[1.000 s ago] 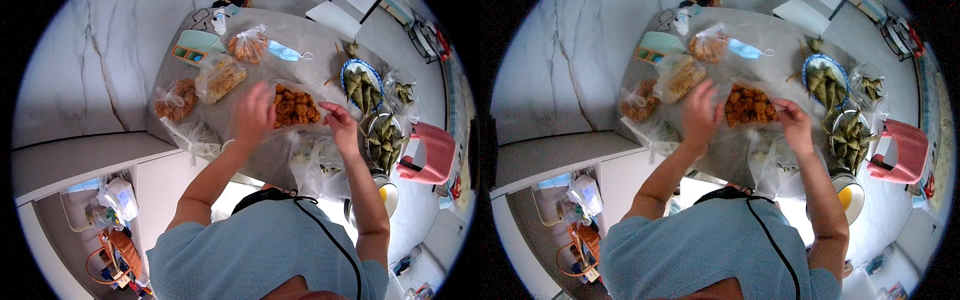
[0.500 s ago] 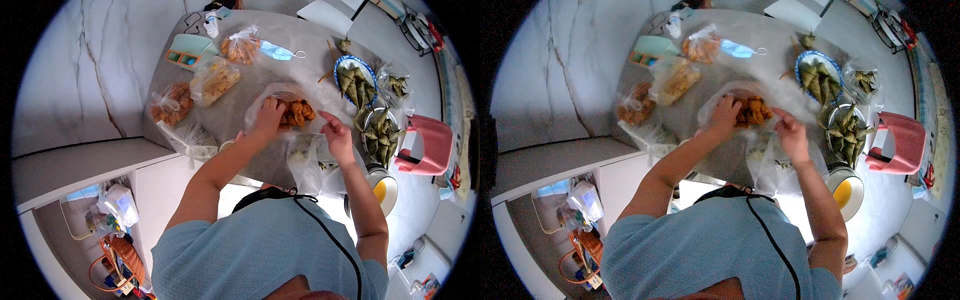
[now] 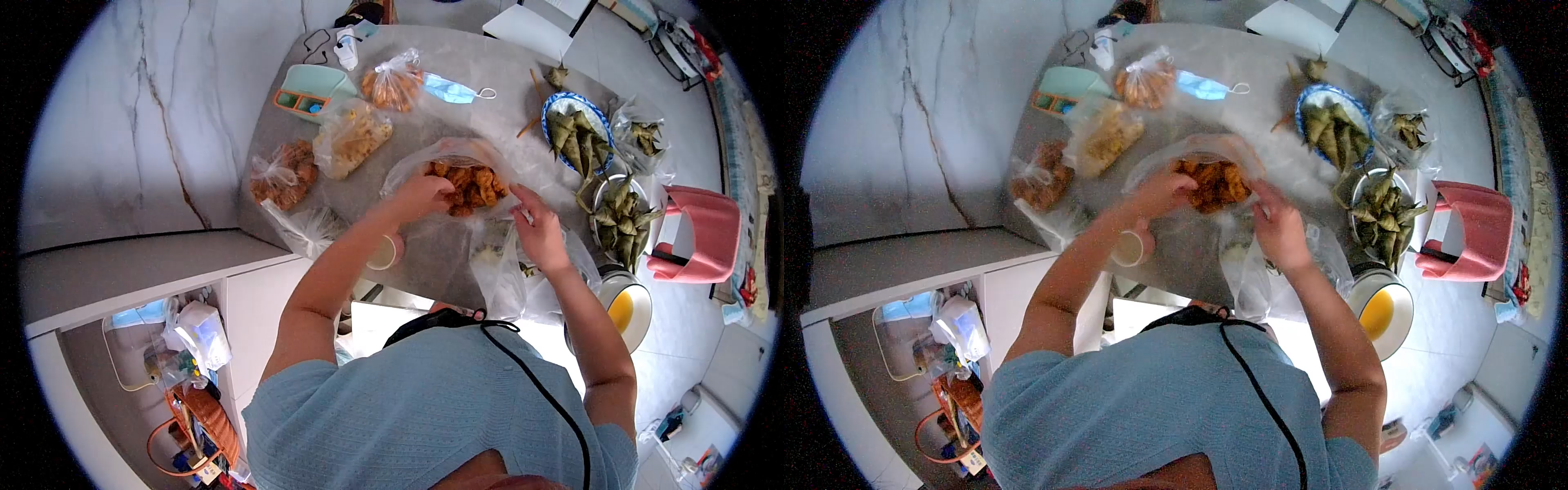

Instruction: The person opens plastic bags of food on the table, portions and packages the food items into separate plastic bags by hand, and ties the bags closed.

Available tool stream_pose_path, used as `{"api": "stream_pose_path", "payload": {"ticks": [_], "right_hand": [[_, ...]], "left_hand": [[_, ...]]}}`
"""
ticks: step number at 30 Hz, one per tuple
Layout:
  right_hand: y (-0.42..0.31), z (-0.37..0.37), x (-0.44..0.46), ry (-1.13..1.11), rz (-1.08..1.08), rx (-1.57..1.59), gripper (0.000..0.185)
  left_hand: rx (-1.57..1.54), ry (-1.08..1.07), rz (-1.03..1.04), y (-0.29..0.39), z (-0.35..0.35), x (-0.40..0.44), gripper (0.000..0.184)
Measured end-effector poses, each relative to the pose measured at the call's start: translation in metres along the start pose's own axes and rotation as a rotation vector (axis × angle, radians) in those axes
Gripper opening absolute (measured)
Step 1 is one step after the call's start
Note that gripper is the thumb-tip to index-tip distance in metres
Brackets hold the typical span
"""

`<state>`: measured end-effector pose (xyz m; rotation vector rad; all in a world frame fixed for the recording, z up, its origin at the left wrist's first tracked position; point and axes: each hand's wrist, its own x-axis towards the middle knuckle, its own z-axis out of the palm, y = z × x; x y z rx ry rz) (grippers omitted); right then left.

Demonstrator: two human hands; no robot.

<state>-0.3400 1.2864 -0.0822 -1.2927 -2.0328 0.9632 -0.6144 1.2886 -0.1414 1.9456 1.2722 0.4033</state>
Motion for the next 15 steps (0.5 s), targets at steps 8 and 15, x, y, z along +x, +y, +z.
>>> {"api": "stream_pose_path", "payload": {"ticks": [8, 15], "right_hand": [[-0.027, -0.015, -0.011, -0.046, 0.086, 0.061, 0.039], [-0.064, -0.033, -0.030, -0.019, -0.030, -0.056, 0.041]], "left_hand": [[-0.578, 0.419, -0.381, -0.022, -0.117, 0.024, 0.022], [0.170, 0.778, -0.501, -0.183, -0.131, 0.129, 0.049]]}}
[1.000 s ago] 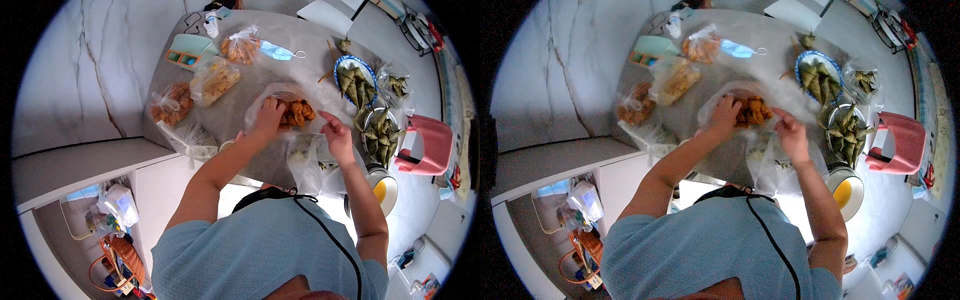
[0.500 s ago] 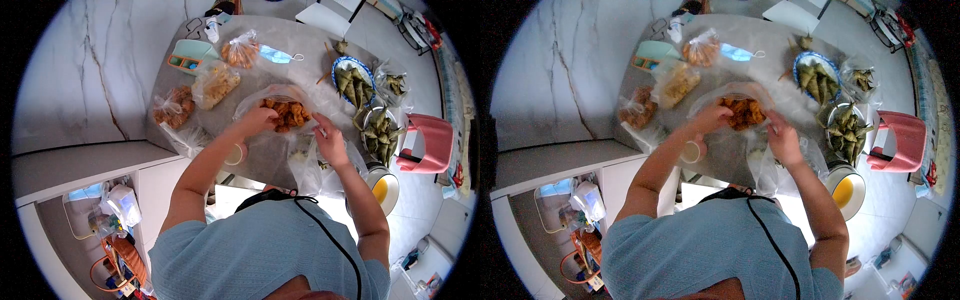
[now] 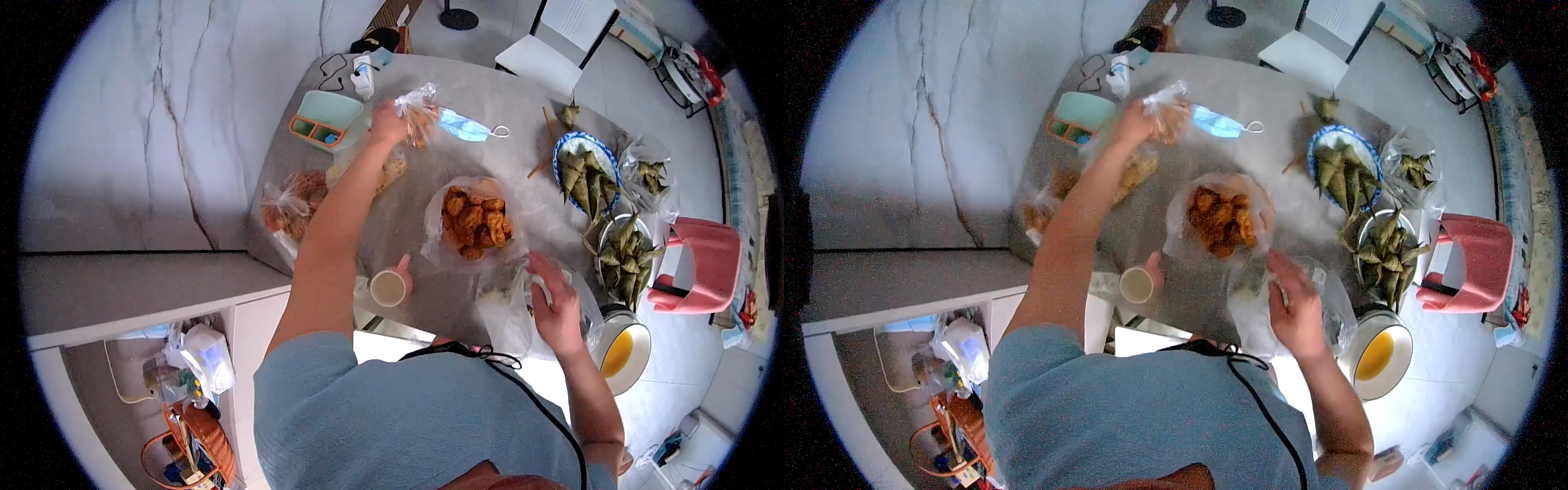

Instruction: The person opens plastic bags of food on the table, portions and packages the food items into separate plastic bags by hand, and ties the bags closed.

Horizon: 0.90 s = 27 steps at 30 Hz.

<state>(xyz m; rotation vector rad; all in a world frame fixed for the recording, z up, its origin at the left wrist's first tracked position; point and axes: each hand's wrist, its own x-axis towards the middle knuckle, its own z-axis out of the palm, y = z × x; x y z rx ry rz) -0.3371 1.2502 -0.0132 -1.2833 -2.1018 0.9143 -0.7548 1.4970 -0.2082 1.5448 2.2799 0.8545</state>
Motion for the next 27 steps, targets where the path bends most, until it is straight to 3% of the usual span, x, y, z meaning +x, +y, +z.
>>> {"api": "stream_pose_path", "payload": {"ticks": [5, 7, 11, 13, 14, 16, 17, 19, 20, 22, 24, 27], "right_hand": [[-0.008, -0.006, -0.014, 0.035, 0.020, -0.051, 0.041], [-0.009, -0.005, -0.014, 0.069, 0.065, -0.051, 0.034], [-0.004, -0.005, -0.016, 0.060, 0.112, -0.053, 0.034], [0.001, -0.004, -0.019, 0.066, 0.174, 0.016, 0.036], [0.002, -0.004, -0.019, 0.064, 0.170, 0.020, 0.036], [0.002, -0.004, -0.016, 0.073, 0.153, 0.057, 0.036], [0.003, -0.004, -0.015, 0.070, 0.144, 0.059, 0.036], [0.005, -0.002, -0.013, 0.052, 0.084, 0.004, 0.035], [0.004, 0.000, -0.012, 0.048, 0.075, 0.008, 0.035], [0.000, 0.002, -0.010, 0.054, 0.064, 0.072, 0.035], [-0.005, 0.003, -0.008, 0.055, 0.012, 0.046, 0.035], [-0.013, 0.001, -0.008, 0.049, -0.044, 0.017, 0.035]], "left_hand": [[0.248, 0.127, 0.145, 0.008, 0.025, 0.032, 0.058], [0.284, -0.177, -0.069, 0.013, 0.026, 0.040, 0.049], [0.225, -0.220, -0.096, -0.017, 0.051, 0.060, 0.041], [-0.165, 0.021, -0.134, -0.002, 0.030, 0.046, 0.029], [-0.161, 0.025, -0.136, 0.006, 0.017, 0.037, 0.029], [-0.764, 0.041, -0.448, 0.017, -0.006, 0.028, 0.022], [-0.763, 0.050, -0.447, 0.012, -0.009, 0.028, 0.022], [-1.374, 0.019, -0.433, 0.007, -0.021, 0.023, 0.019], [-1.372, 0.030, -0.431, 0.005, -0.026, 0.018, 0.019], [-1.660, -0.160, -0.328, 0.042, -0.067, -0.011, 0.023], [-1.794, -0.242, -0.288, 0.002, -0.038, 0.007, 0.027], [-1.978, -0.369, -0.241, 0.016, -0.048, -0.004, 0.038]]}}
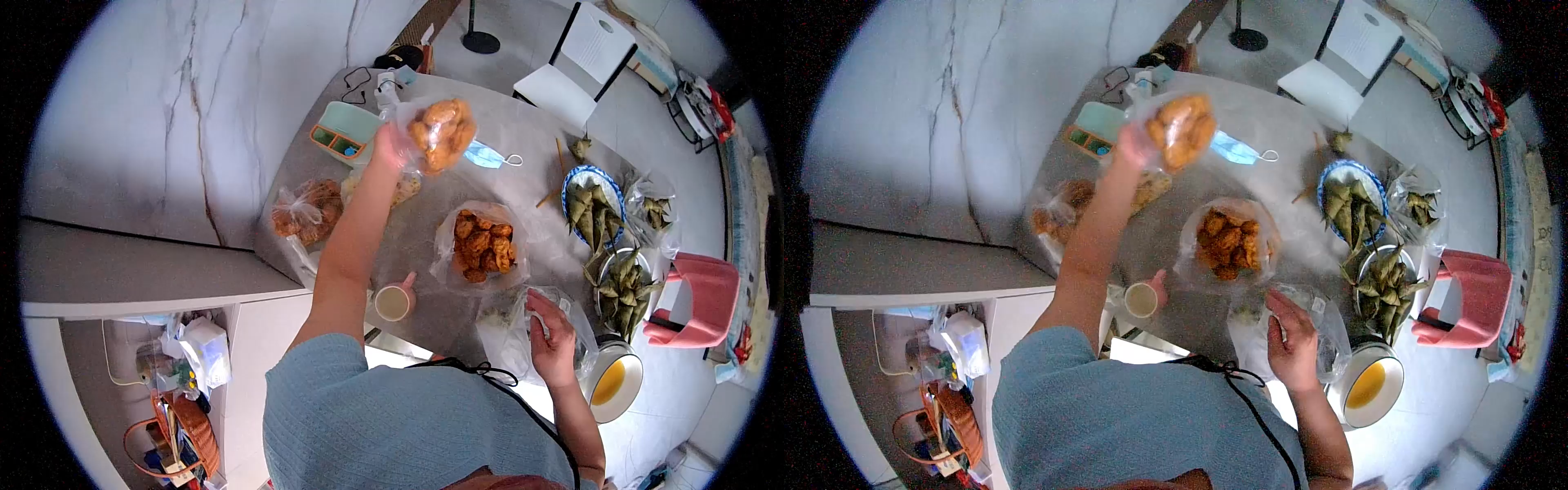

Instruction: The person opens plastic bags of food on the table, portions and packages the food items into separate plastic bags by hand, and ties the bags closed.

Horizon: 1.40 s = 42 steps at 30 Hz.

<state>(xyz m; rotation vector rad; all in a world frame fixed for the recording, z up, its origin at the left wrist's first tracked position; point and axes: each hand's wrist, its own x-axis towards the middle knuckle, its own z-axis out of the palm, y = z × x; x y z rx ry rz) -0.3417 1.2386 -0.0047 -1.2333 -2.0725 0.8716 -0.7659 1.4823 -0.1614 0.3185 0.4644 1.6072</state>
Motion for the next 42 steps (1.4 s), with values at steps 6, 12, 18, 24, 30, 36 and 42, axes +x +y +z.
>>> {"api": "stream_pose_path", "payload": {"ticks": [6, 12, 18, 24, 30, 36, 42], "right_hand": [[-0.001, -0.002, -0.009, -0.026, 0.035, 0.058, 0.035], [0.001, -0.003, -0.015, -0.011, 0.026, 0.005, 0.031], [-0.004, -0.009, -0.019, 0.004, 0.036, -0.037, 0.032], [0.004, -0.017, -0.026, -0.016, 0.057, -0.070, 0.037], [0.015, 0.002, 0.003, 0.018, 0.088, -0.087, 0.050], [0.047, 0.051, 0.062, 0.122, -0.058, -0.451, 0.046], [0.107, 0.035, 0.080, 0.080, 0.265, 0.582, 0.013]], "left_hand": [[-0.036, 0.083, -0.145, -0.008, 0.049, -0.062, 0.060], [0.421, 0.248, -0.107, -0.056, -0.057, -0.008, 0.037], [1.264, 0.243, 0.079, -0.099, -0.029, -0.049, 0.024], [1.822, 0.144, 0.501, -0.098, 0.015, -0.071, 0.033], [1.638, 0.104, -0.062, -0.093, 0.075, -0.143, 0.057], [1.818, 0.027, -0.369, -0.110, 0.066, -0.193, 0.064], [1.753, 0.043, -0.079, -0.117, 0.010, -0.209, 0.033]]}}
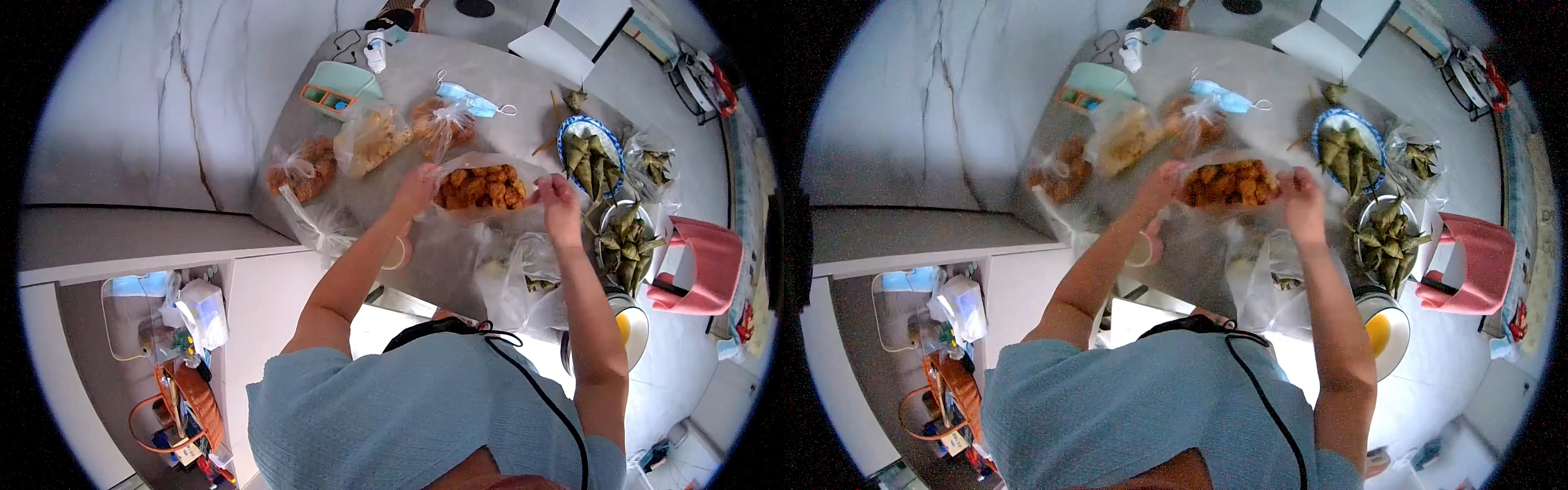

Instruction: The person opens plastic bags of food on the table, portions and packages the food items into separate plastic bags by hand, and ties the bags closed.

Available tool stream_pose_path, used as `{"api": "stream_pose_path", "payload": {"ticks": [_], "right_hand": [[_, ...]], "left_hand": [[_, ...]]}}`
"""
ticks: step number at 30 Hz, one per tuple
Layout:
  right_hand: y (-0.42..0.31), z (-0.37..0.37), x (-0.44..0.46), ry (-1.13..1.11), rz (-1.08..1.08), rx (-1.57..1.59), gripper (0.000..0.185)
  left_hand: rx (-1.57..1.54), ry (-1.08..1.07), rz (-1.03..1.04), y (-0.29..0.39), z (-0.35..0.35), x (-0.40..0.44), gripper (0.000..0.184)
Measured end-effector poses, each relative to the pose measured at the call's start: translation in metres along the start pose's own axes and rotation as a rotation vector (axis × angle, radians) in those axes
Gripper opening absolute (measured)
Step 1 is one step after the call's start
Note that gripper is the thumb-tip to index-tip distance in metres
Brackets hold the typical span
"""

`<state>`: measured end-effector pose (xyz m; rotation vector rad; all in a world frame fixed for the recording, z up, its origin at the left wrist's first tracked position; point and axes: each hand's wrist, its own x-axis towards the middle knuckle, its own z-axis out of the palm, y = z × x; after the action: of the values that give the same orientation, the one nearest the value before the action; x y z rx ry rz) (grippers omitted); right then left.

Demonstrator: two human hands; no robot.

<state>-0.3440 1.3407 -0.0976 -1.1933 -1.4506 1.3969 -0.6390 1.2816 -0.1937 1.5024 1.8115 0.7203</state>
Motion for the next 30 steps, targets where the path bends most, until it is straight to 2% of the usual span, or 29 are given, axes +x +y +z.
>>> {"api": "stream_pose_path", "payload": {"ticks": [1, 2, 4, 5, 7, 14, 16, 20, 22, 23, 25, 29, 30], "right_hand": [[-0.018, -0.005, -0.001, 0.007, 0.100, -0.026, 0.010], [-0.024, -0.005, -0.002, 0.003, 0.100, -0.031, 0.010], [-0.034, -0.002, -0.006, 0.052, 0.061, 0.089, 0.010], [-0.034, -0.003, -0.008, 0.047, 0.060, 0.086, 0.010], [-0.031, -0.006, -0.013, 0.015, 0.045, -0.140, 0.010], [-0.023, -0.009, -0.026, -0.025, 0.157, -0.272, 0.010], [-0.024, -0.011, -0.028, -0.041, 0.038, -0.333, 0.014], [-0.029, -0.016, -0.031, -0.053, -0.114, -0.347, 0.021], [-0.043, -0.019, -0.039, -0.014, -0.178, -0.329, 0.026], [-0.052, -0.023, -0.045, -0.050, -0.197, -0.324, 0.029], [-0.074, -0.029, -0.060, -0.114, -0.256, -0.299, 0.030], [-0.122, -0.043, -0.113, -0.178, -0.302, -0.247, 0.029], [-0.127, -0.049, -0.127, -0.200, -0.308, -0.246, 0.029]], "left_hand": [[0.069, 0.191, 0.116, -0.001, 0.003, -0.001, 0.022], [0.064, 0.194, 0.113, 0.007, -0.002, -0.003, 0.022], [-0.218, 0.111, -0.090, 0.043, -0.025, -0.009, 0.022], [-0.221, 0.116, -0.093, 0.059, -0.032, -0.015, 0.022], [-0.321, 0.012, -0.273, 0.082, -0.037, -0.031, 0.026], [-0.207, -0.003, -0.288, 0.060, -0.010, -0.052, 0.040], [-0.191, 0.120, -0.240, 0.057, -0.007, -0.059, 0.049], [-0.132, 0.291, -0.181, 0.041, -0.008, -0.083, 0.050], [-0.251, 0.444, -0.119, 0.067, -0.024, -0.110, 0.040], [-0.248, 0.464, -0.132, 0.074, -0.029, -0.123, 0.040], [-0.218, 0.644, -0.081, 0.077, -0.036, -0.157, 0.027], [-0.269, 0.852, -0.196, 0.025, -0.017, -0.235, 0.020], [-0.338, 0.919, -0.290, 0.008, -0.006, -0.259, 0.019]]}}
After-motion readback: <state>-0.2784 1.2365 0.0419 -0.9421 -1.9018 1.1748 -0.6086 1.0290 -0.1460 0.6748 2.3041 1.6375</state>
